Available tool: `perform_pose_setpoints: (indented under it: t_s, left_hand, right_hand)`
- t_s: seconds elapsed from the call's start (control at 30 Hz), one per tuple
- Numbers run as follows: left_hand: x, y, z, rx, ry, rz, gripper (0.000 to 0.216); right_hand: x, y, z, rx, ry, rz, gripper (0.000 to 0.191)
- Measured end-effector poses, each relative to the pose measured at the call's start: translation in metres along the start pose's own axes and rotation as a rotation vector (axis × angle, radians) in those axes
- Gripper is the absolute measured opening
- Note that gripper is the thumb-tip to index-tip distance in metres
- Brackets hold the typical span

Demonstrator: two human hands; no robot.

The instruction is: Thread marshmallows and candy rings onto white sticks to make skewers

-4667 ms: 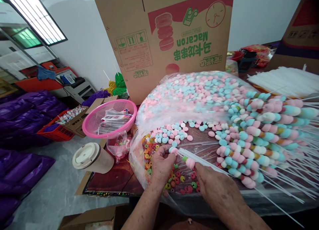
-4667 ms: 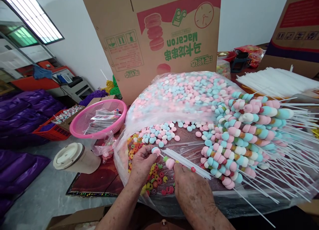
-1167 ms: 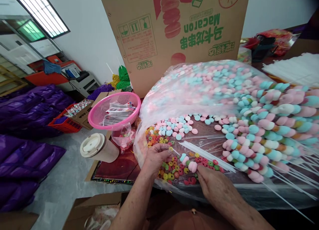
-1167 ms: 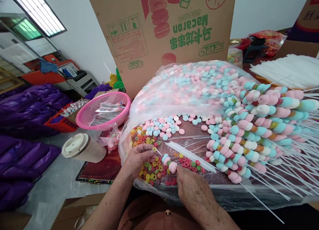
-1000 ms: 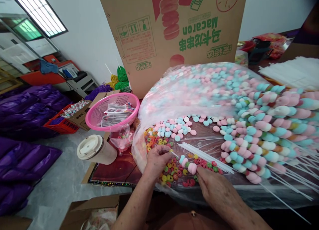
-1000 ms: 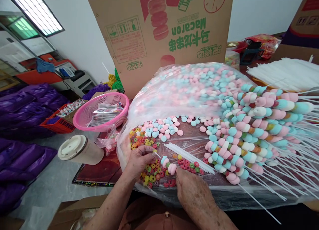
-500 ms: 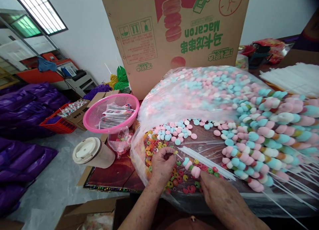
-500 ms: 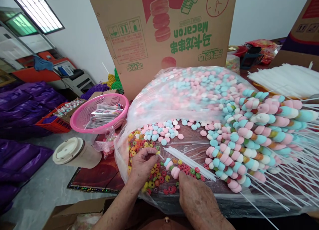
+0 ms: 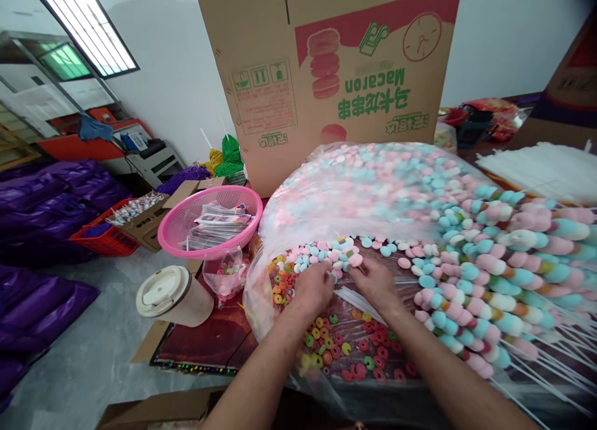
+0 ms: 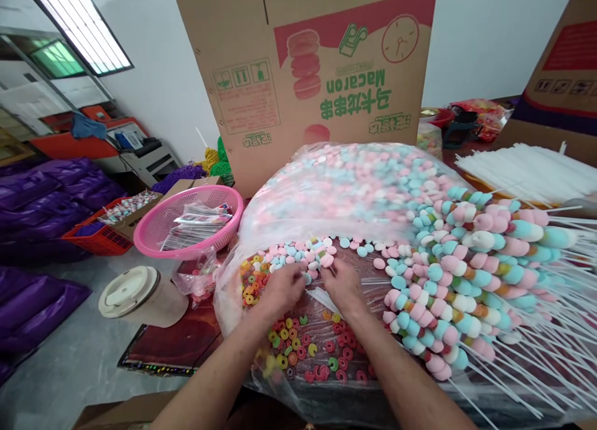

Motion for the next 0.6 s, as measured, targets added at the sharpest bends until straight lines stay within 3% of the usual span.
perform_pose_setpoints:
  t_s: [0.13,0.23,0.3,0.4,0.47,0.6]
  left_hand:
    - [-0.011,0.004,-0.002,-0.012,0.061,-0.014,0.018]
    - [-0.003,-0.008,0.008,0.018,0.026,-0.055,0.016]
    - [0.003,-0.017,0.019,0.090,-0.168,-0.083,0.017]
    - [0.000,-0.028,0.028,0.231,-0.703,-0.109,0.027]
    - [-0.007,-0.034,0.021,0.287,-0.965,-0.104,0.032]
    - [-0.016,-0.046,-0.003,0.321,-1.182,-0.056,0.033]
  right_hand:
    - [-0.022,0.027,0.008,-0.039,0.085,-0.021,0.021]
    - [-0.025,0.017,0.007,-0.028,0.206,0.034,0.018]
    - [-0.019,-0.001,0.007,-0.008,0.310,0.090,0.025]
    - [-0.008,-0.032,0.015,0.020,0.425,0.162,0.037]
    - [-0.003,-0.047,0.024,0.030,0.517,0.192,0.038]
    - [-0.002,-0.057,0.034,0.028,0.729,0.197,0.032]
Point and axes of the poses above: each hand's wrist, its own y-axis towards the middle knuckle, its own x-axis out of the back of the hand, z = x × y, the point moved 8 cm from there along y, towards the middle knuckle, and after that the axes turned 5 degrees about -y, right-handed, at the moved point
